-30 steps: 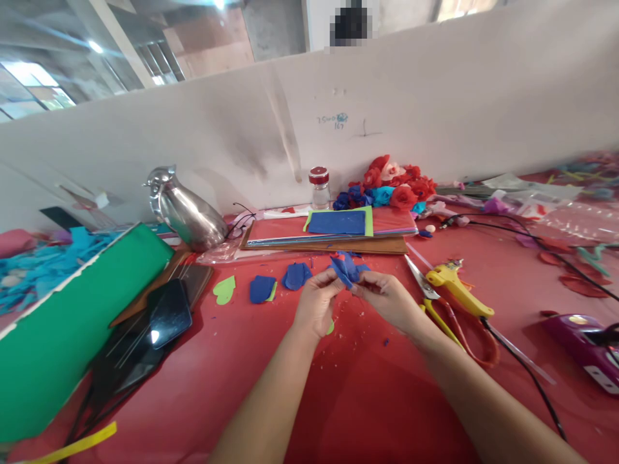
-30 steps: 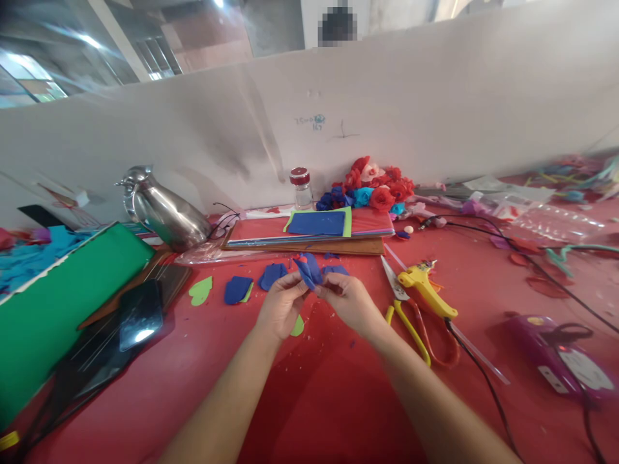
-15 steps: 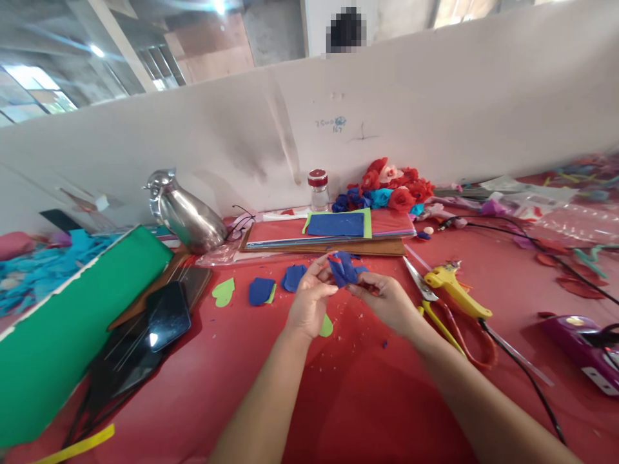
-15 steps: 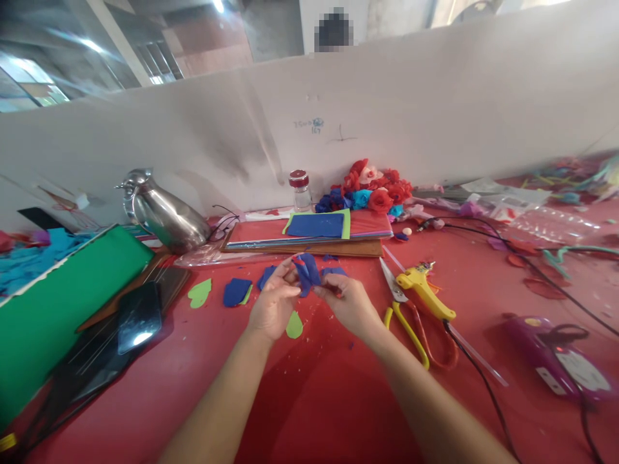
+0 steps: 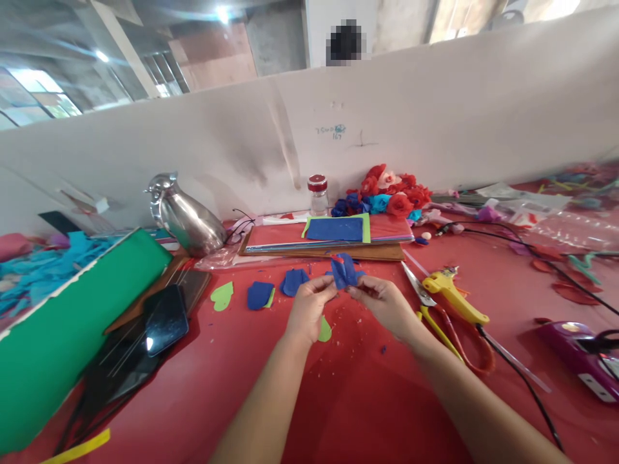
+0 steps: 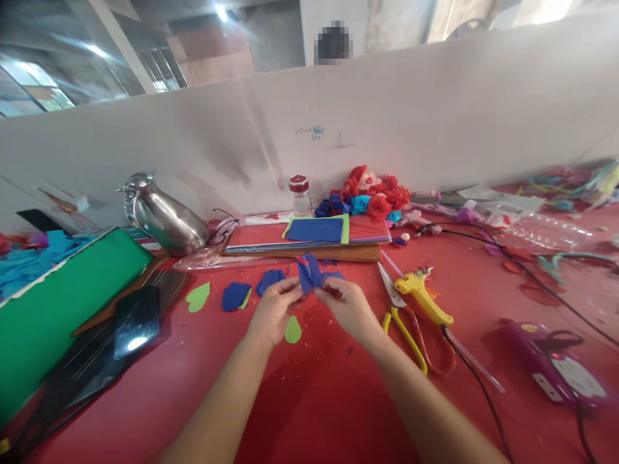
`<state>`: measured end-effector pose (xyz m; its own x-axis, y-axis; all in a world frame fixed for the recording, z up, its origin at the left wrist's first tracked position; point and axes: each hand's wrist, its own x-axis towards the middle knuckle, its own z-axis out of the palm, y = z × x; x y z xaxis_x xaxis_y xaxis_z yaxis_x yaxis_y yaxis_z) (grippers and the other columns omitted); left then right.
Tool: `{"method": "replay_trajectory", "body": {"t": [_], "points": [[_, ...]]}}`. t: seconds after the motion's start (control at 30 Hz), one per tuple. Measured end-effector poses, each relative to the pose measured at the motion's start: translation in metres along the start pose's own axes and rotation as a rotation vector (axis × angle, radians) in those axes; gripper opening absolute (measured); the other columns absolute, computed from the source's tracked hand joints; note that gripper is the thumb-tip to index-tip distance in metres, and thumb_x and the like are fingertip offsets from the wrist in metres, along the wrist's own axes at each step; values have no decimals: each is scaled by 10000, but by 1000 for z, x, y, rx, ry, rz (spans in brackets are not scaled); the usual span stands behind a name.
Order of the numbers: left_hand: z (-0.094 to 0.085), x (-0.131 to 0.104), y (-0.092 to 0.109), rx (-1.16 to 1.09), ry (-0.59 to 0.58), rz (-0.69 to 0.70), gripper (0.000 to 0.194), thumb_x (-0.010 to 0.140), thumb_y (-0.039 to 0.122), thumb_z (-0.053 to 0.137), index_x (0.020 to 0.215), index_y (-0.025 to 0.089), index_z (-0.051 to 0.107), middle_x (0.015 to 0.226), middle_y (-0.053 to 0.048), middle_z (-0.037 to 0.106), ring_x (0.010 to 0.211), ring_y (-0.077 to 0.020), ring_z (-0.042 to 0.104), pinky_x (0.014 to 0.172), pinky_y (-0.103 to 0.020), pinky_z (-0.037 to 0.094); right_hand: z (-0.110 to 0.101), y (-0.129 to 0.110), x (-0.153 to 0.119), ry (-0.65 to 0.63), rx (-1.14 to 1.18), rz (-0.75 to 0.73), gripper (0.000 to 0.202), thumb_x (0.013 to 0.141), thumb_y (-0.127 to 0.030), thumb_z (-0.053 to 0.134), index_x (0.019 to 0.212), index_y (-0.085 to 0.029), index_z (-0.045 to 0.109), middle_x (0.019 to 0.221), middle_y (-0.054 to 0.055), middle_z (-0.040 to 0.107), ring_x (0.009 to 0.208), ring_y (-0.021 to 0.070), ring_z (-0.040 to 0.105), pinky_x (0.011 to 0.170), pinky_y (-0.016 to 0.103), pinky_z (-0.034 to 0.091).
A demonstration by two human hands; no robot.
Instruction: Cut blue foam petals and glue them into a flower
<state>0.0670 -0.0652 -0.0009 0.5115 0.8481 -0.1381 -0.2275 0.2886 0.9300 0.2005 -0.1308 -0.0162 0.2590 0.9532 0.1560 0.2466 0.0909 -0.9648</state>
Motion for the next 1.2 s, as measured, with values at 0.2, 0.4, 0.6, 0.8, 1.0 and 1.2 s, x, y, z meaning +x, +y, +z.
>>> {"method": "replay_trajectory", "body": {"t": [0.2, 0.4, 0.6, 0.8, 1.0, 1.2], "points": [[14, -8, -3, 43, 32, 49, 175, 585, 249, 766, 742, 176, 737, 787, -42, 709, 801, -181, 604, 865, -330, 418, 1, 1, 1, 18, 49, 20, 210, 754, -365, 573, 635, -194, 549, 606, -37, 480, 608, 129, 415, 586, 258, 329], [22, -10, -11, 62, 112, 106, 182, 617, 285, 742, 764, 178, 735, 791, -37, 709, 783, -182, 607, 802, -307, 449, 8, 1, -1, 94, 44, 16, 221, 749, -370, 551, 616, -197, 519, 583, -37, 452, 583, 122, 391, 553, 252, 320], [21, -7, -17, 11, 156, 121, 153, 632, 301, 728, 709, 168, 715, 744, -22, 690, 782, -167, 596, 796, -288, 430, 15, 0, -5, 131, 16, 48, 264, 762, -414, 533, 612, -202, 487, 577, -38, 440, 566, 120, 379, 539, 258, 308], [21, -8, -17, -53, 137, 62, 115, 629, 282, 715, 678, 179, 708, 711, -8, 672, 727, -138, 571, 763, -266, 420, 17, 4, -5, 151, 12, 67, 251, 762, -409, 549, 624, -206, 496, 576, -40, 472, 562, 124, 414, 538, 258, 320], [24, -11, -14, -97, 149, 15, 81, 600, 248, 709, 632, 175, 696, 635, 2, 638, 692, -130, 557, 728, -253, 411, 20, 9, -3, 177, 142, 58, 172, 745, -362, 583, 786, -197, 554, 735, 5, 591, 700, 161, 547, 667, 291, 430], [21, -8, -10, -49, 186, 44, 106, 592, 255, 710, 642, 162, 702, 635, 7, 647, 641, -114, 540, 712, -251, 419, 15, 0, -4, 141, 211, 8, 140, 688, -289, 617, 795, -208, 575, 758, 13, 622, 717, 165, 576, 698, 304, 452]]}}
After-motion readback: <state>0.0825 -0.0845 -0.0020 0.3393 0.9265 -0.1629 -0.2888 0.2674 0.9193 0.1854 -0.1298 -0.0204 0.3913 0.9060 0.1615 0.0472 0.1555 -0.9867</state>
